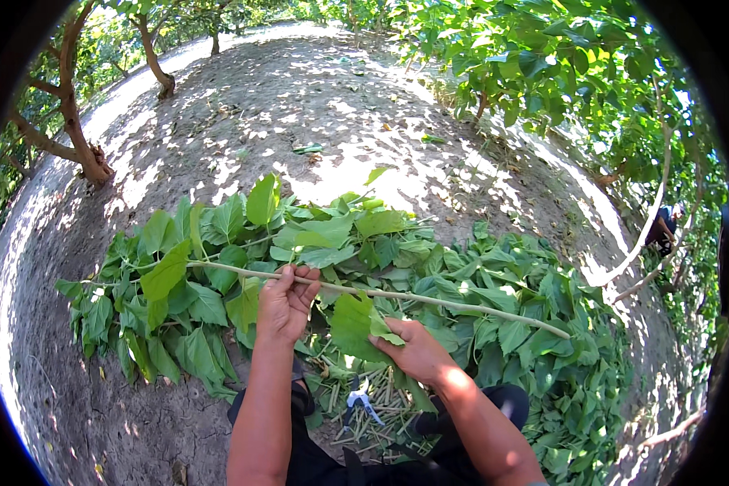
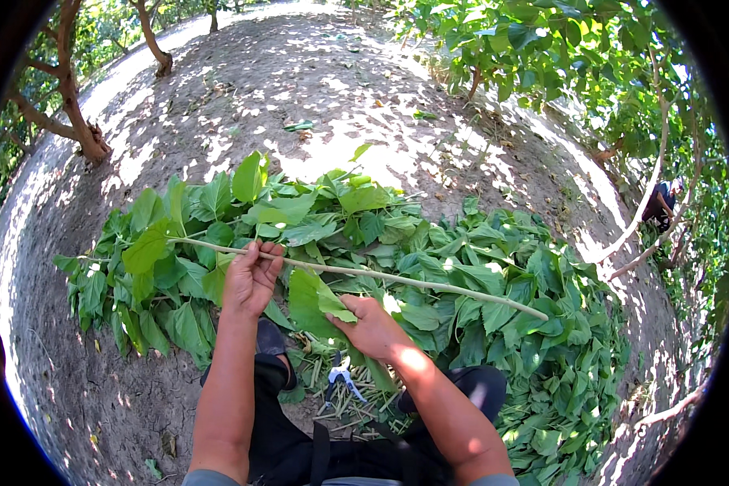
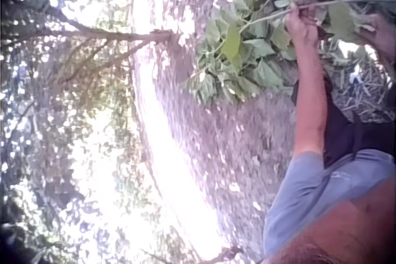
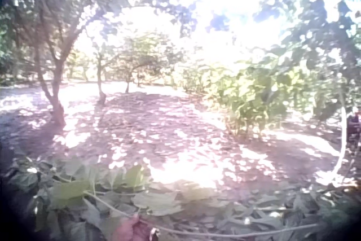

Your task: The person sits on the ground and uses pruning shears to cut leaves and stems from a pile of green plant material. They repeatedly pick up stems, trim them, and place the cut pieces back on the ground.

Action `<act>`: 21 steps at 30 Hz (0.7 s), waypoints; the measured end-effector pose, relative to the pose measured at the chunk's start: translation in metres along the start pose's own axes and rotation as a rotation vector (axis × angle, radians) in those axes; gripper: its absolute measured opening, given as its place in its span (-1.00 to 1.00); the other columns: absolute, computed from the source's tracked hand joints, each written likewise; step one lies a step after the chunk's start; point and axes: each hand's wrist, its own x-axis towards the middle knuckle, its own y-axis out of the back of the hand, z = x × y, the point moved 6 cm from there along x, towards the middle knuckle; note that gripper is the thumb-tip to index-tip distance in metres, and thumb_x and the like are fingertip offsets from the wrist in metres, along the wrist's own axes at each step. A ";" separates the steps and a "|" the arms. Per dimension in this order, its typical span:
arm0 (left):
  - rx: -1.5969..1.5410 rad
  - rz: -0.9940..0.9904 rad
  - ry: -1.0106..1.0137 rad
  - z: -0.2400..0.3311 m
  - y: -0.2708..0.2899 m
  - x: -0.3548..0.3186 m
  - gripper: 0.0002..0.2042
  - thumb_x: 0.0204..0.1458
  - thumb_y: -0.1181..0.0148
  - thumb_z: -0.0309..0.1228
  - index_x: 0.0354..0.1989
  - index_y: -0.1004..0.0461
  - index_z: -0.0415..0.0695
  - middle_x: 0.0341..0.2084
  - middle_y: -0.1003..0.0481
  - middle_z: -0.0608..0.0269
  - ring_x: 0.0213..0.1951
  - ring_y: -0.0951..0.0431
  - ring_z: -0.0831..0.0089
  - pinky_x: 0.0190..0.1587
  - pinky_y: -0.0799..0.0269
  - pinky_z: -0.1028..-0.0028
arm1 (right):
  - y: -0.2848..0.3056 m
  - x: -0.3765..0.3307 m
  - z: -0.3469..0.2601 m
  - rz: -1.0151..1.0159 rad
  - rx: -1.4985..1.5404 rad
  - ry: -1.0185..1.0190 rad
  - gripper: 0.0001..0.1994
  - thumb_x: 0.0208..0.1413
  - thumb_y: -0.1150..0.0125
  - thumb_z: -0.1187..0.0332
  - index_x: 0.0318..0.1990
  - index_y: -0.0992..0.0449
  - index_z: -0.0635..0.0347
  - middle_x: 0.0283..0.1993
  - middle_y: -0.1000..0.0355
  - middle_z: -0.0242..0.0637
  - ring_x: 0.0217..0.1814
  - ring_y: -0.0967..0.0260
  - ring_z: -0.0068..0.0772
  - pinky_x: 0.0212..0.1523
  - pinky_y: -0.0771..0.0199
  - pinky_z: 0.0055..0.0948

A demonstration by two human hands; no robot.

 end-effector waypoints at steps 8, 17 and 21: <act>0.030 -0.068 0.087 -0.021 -0.015 -0.009 -0.88 0.22 -0.01 -0.42 -0.22 -0.41 -0.19 -0.34 -0.54 0.14 -0.22 -0.61 0.20 -0.25 -0.65 0.32 | 0.026 -0.011 -0.033 0.219 0.308 0.065 -0.72 0.08 -0.27 0.44 -0.03 -0.49 0.26 -0.18 -0.49 -0.41 -0.16 -0.34 -0.65 -0.10 -0.36 -0.54; 0.131 -0.094 0.155 -0.032 -0.024 -0.017 -0.86 0.22 -0.04 -0.37 -0.20 -0.40 -0.19 -0.32 -0.54 0.14 -0.26 -0.62 0.31 -0.28 -0.64 0.41 | 0.029 0.007 -0.068 0.286 -0.158 0.126 -0.83 0.09 -0.15 0.54 -0.15 -0.51 0.25 -0.32 -0.45 -0.34 -0.23 -0.30 -0.65 -0.16 -0.32 -0.58; 0.154 -0.128 0.186 -0.036 -0.029 -0.020 -0.82 0.20 -0.07 -0.34 -0.13 -0.39 -0.16 -0.29 -0.54 0.23 -0.27 -0.60 0.42 -0.30 -0.61 0.45 | 0.015 0.028 -0.060 0.270 -0.113 0.301 -0.82 0.06 -0.18 0.56 -0.16 -0.50 0.26 -0.35 -0.44 -0.29 -0.26 -0.30 -0.60 -0.15 -0.34 -0.52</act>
